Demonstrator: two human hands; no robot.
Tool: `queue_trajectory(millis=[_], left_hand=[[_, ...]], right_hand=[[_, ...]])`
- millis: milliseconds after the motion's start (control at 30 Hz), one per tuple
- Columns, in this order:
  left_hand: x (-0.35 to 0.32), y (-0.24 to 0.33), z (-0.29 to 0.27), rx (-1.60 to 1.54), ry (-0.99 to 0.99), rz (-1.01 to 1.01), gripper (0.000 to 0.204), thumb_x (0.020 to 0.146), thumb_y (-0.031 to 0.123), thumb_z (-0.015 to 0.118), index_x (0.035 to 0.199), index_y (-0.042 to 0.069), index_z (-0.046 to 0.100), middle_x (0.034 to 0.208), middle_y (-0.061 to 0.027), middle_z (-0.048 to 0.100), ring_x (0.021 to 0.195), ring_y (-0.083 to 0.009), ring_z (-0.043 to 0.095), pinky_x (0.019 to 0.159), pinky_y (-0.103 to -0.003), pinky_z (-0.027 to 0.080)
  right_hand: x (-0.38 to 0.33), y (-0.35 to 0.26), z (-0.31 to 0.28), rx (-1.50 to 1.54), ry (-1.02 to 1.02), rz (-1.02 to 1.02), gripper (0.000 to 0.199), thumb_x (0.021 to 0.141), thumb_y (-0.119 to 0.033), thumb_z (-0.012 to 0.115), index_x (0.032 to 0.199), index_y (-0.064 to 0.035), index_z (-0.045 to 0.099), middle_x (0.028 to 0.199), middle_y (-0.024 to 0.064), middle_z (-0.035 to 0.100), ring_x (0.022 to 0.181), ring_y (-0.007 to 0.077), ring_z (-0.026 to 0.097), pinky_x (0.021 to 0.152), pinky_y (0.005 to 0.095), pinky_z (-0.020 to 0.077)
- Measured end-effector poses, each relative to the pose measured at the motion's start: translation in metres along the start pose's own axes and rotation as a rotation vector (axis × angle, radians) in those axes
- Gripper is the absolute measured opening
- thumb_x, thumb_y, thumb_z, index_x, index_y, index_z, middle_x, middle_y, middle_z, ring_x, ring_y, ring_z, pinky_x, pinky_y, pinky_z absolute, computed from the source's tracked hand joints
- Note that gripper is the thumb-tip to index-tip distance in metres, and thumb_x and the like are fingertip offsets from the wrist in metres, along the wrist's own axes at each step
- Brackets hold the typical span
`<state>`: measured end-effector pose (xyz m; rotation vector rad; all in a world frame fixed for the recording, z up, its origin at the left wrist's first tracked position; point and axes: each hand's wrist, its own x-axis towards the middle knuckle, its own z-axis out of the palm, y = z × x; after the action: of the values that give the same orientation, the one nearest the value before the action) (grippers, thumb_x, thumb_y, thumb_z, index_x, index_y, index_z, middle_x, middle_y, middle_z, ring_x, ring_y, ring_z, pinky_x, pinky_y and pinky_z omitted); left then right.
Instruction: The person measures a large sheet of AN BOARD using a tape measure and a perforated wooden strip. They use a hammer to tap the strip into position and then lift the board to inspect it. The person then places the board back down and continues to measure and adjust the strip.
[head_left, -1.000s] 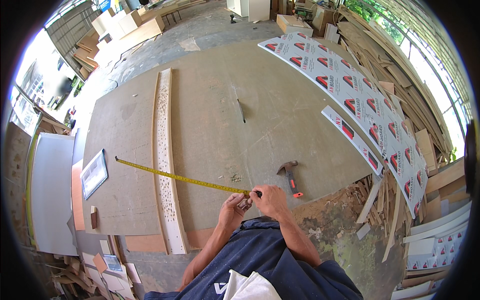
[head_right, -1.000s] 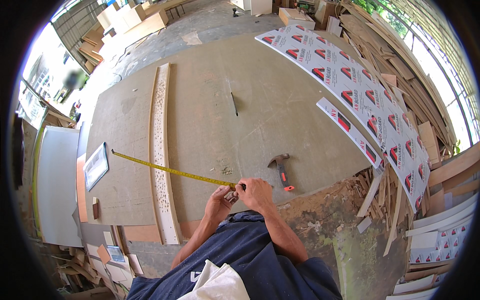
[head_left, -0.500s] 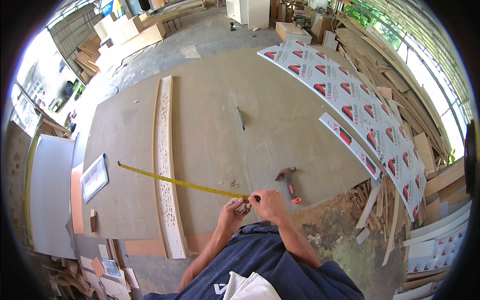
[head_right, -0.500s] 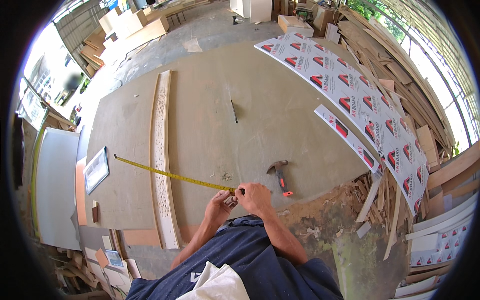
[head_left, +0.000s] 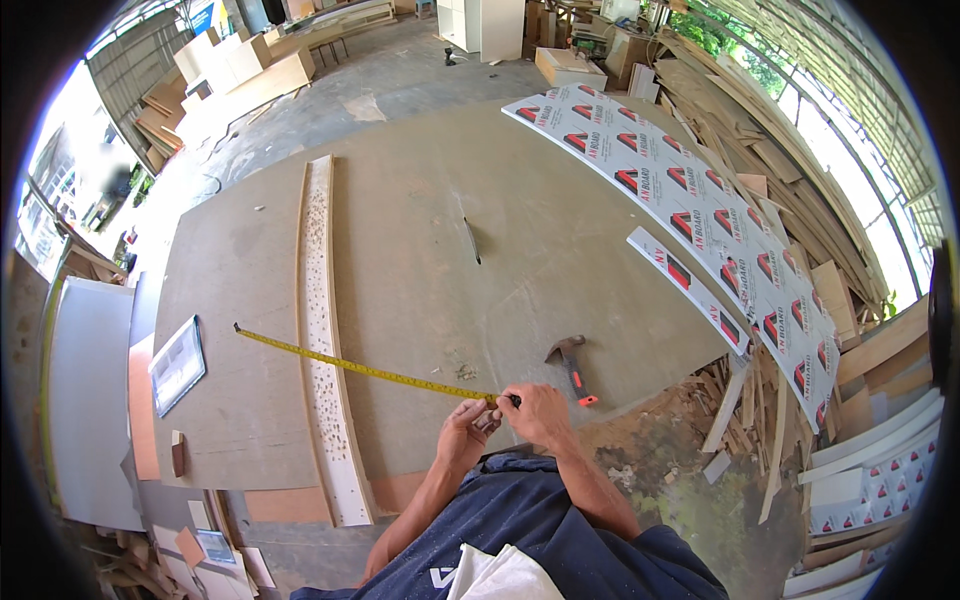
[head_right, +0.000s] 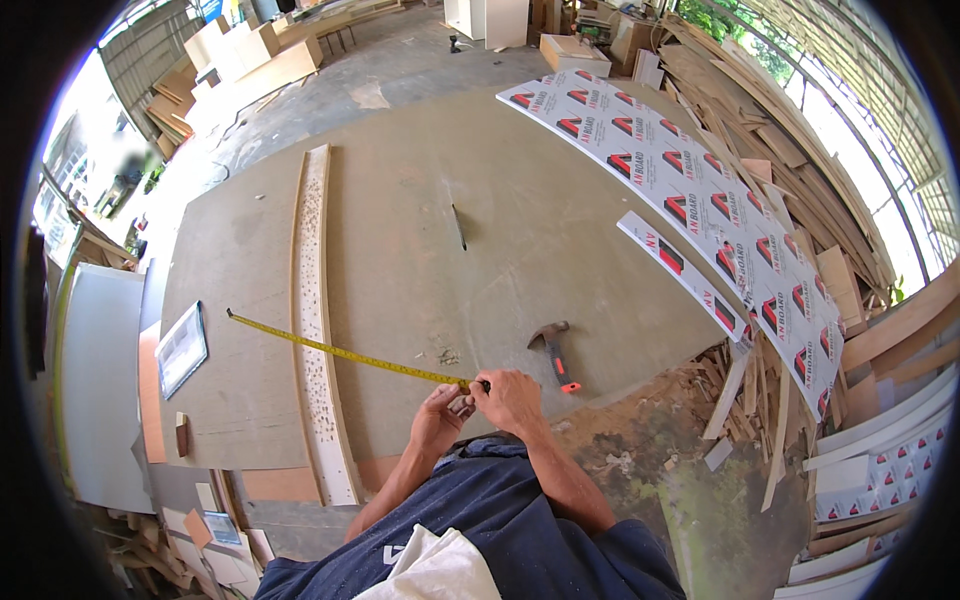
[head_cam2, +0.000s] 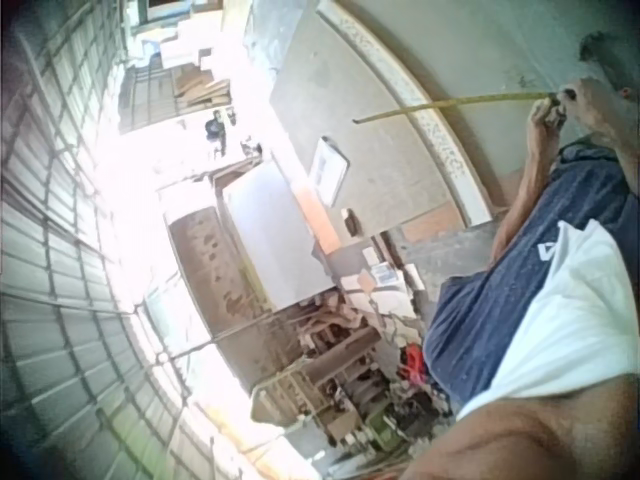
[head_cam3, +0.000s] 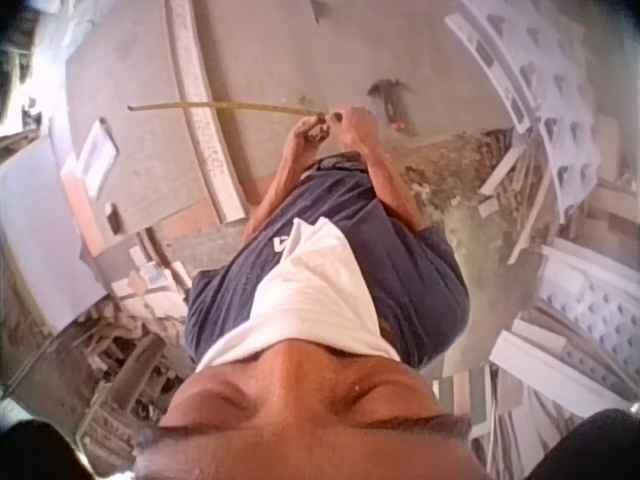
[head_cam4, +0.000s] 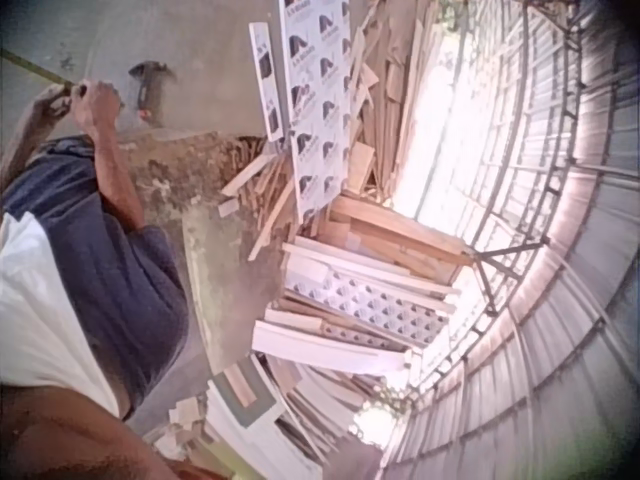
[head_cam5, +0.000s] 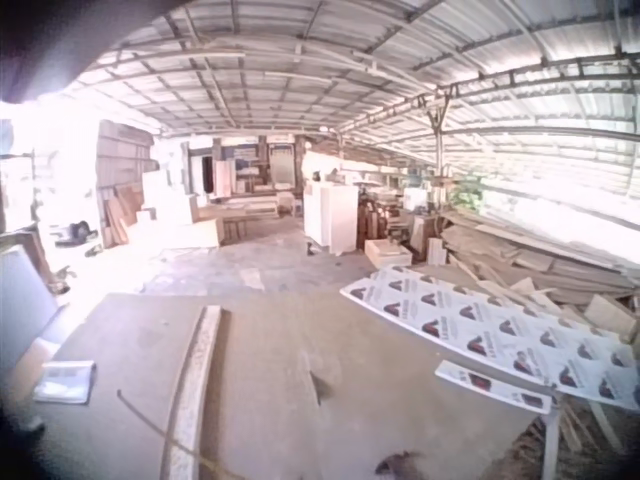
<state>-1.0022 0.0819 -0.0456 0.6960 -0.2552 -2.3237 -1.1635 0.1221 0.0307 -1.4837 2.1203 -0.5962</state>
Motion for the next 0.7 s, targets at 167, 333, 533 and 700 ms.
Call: queue_trajectory(millis=[167, 333, 533, 700], left_hand=[[0.000, -0.001, -0.004, -0.055, -0.006, -0.028, 0.009, 0.099, 0.010, 0.059, 0.099, 0.003, 0.064, 0.099, -0.0115, 0.072, 0.089, -0.0208, 0.070, 0.085, -0.036, 0.054], [0.003, -0.001, -0.006, -0.074, -0.029, -0.060, 0.008, 0.099, 0.011, 0.060, 0.099, 0.004, 0.064, 0.098, -0.0110, 0.072, 0.089, -0.0205, 0.070, 0.084, -0.035, 0.054], [0.013, -0.005, -0.015, -0.097, -0.028, -0.102, 0.006, 0.098, 0.011, 0.062, 0.097, 0.005, 0.061, 0.097, -0.0113, 0.071, 0.087, -0.0205, 0.071, 0.085, -0.035, 0.055], [0.012, -0.001, -0.014, -0.099, 0.019, -0.127, 0.006, 0.098, 0.011, 0.063, 0.098, 0.005, 0.061, 0.096, -0.0110, 0.071, 0.086, -0.0204, 0.071, 0.085, -0.035, 0.055]], right_hand=[[-0.004, -0.009, -0.002, -0.026, 0.016, 0.001, 0.026, 0.089, -0.034, 0.063, 0.088, -0.0106, 0.075, 0.077, 0.0157, 0.071, 0.078, 0.0377, 0.069, 0.070, 0.0477, 0.0541], [-0.004, -0.007, 0.003, -0.071, 0.030, 0.004, 0.026, 0.089, -0.033, 0.064, 0.088, -0.0088, 0.074, 0.077, 0.0162, 0.070, 0.077, 0.0380, 0.068, 0.068, 0.0470, 0.0534], [-0.004, -0.013, 0.004, -0.114, 0.019, 0.058, 0.026, 0.089, -0.031, 0.064, 0.090, -0.0076, 0.074, 0.077, 0.0182, 0.069, 0.076, 0.0398, 0.067, 0.066, 0.0471, 0.0517], [-0.001, -0.016, 0.009, -0.114, 0.030, 0.099, 0.026, 0.090, -0.031, 0.063, 0.092, -0.0077, 0.075, 0.077, 0.0188, 0.068, 0.075, 0.0399, 0.067, 0.065, 0.0471, 0.0511]])
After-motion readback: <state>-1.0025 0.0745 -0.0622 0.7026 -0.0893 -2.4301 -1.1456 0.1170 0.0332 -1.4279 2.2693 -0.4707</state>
